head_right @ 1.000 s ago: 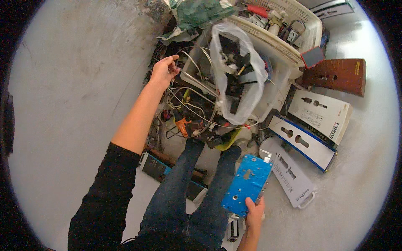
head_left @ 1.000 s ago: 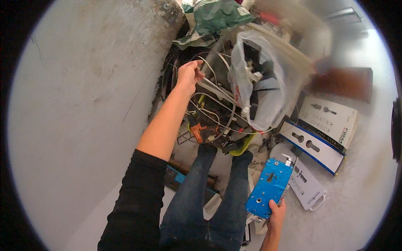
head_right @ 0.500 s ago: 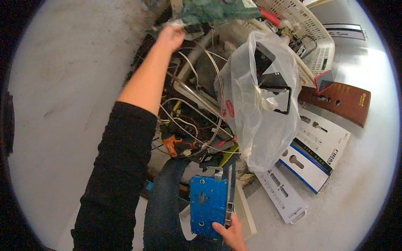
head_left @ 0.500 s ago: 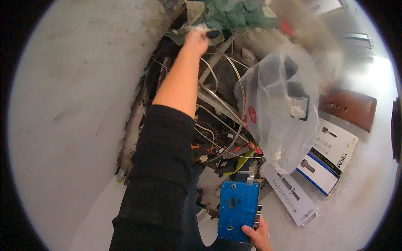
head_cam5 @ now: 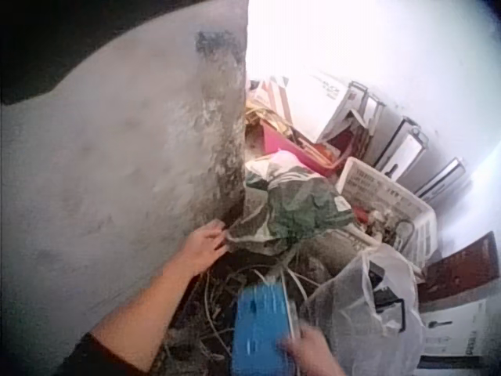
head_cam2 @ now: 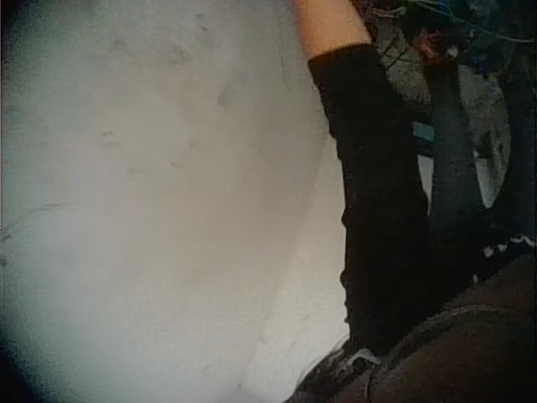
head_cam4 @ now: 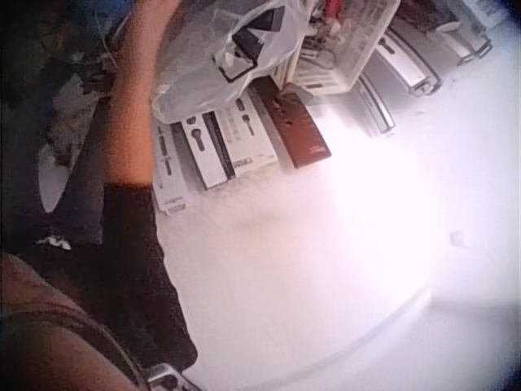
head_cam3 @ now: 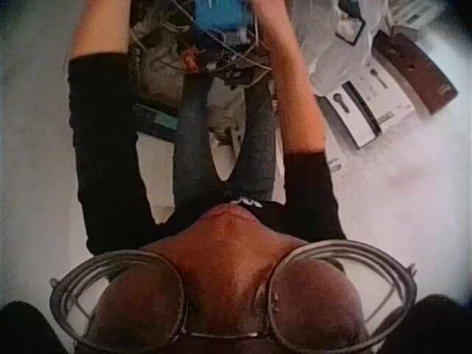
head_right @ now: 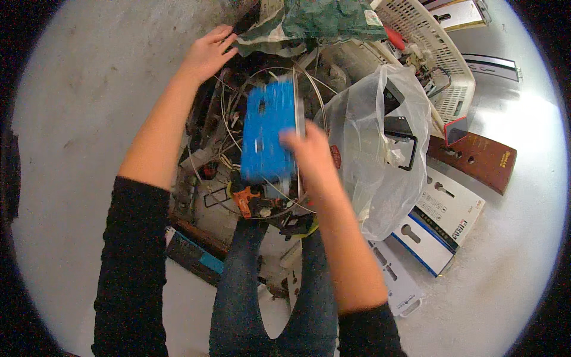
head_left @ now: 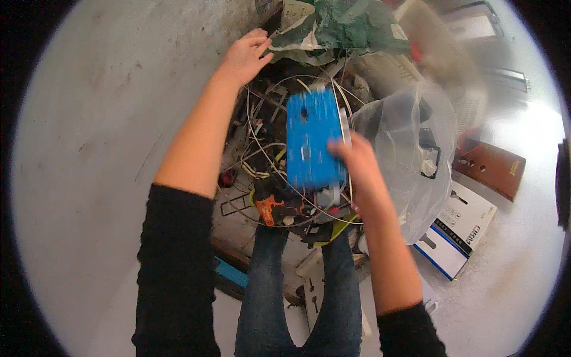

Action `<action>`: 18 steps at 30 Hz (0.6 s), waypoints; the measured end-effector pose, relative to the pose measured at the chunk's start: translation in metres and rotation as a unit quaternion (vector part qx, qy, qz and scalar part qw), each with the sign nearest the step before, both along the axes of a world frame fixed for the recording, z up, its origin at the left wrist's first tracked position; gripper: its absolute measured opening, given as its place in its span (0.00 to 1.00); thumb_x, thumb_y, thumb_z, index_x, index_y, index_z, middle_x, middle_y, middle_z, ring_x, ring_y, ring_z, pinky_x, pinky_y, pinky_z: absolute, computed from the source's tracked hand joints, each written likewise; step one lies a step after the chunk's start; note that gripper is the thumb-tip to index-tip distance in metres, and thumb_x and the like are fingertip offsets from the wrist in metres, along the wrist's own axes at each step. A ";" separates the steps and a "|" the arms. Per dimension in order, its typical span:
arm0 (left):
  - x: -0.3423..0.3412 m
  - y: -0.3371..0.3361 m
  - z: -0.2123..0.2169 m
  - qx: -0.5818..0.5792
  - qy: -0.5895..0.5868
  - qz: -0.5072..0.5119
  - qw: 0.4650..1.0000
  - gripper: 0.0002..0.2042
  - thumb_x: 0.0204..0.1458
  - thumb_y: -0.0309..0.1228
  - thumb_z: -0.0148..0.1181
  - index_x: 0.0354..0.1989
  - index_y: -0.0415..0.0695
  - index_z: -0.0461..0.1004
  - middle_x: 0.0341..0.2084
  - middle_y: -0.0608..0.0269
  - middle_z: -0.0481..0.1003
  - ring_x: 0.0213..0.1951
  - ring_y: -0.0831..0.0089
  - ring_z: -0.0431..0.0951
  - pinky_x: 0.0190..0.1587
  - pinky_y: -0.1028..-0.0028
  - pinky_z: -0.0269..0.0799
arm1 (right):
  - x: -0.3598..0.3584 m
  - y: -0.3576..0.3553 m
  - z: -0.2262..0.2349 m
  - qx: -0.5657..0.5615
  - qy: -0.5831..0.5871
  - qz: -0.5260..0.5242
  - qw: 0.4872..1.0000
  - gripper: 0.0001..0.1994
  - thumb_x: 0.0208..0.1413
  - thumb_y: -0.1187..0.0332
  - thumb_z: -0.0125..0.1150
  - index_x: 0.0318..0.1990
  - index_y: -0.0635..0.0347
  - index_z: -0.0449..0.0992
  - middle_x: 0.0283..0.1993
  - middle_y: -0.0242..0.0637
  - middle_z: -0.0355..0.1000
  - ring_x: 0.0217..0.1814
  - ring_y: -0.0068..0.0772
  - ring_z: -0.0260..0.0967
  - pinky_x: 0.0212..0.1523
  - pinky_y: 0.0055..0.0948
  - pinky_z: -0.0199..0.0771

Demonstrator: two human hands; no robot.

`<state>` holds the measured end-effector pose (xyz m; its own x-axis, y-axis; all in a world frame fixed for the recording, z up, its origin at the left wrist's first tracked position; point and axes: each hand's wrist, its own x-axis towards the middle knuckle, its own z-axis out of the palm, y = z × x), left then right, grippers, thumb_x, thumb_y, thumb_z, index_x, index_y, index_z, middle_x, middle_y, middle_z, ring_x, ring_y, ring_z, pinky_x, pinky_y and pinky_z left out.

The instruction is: The person unpacks several door lock boxes and uses a cordless drill to remove screws from the packaging and lock mechanisms. They handle multiple lock units and boxes, placing them on a cluttered floor.

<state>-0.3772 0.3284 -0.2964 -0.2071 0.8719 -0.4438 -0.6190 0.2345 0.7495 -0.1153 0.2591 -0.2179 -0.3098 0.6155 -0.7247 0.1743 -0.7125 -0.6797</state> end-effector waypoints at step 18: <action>0.111 -0.504 0.015 -0.496 -0.002 0.211 0.842 0.23 0.47 0.30 0.54 0.54 0.41 0.62 0.49 0.61 0.67 0.48 0.66 0.68 0.53 0.66 0.62 | -0.069 0.255 -0.180 0.122 -0.195 0.077 0.970 0.13 0.44 0.67 0.64 0.36 0.64 0.70 0.36 0.42 0.68 0.35 0.39 0.67 0.30 0.39 0.73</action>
<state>-0.2665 -0.1756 -0.2815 -0.4032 -0.0804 -0.9115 -0.8060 0.5028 0.3122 -0.1839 0.5141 -0.3983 -0.1433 0.7520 -0.6434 0.5435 -0.4835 -0.6862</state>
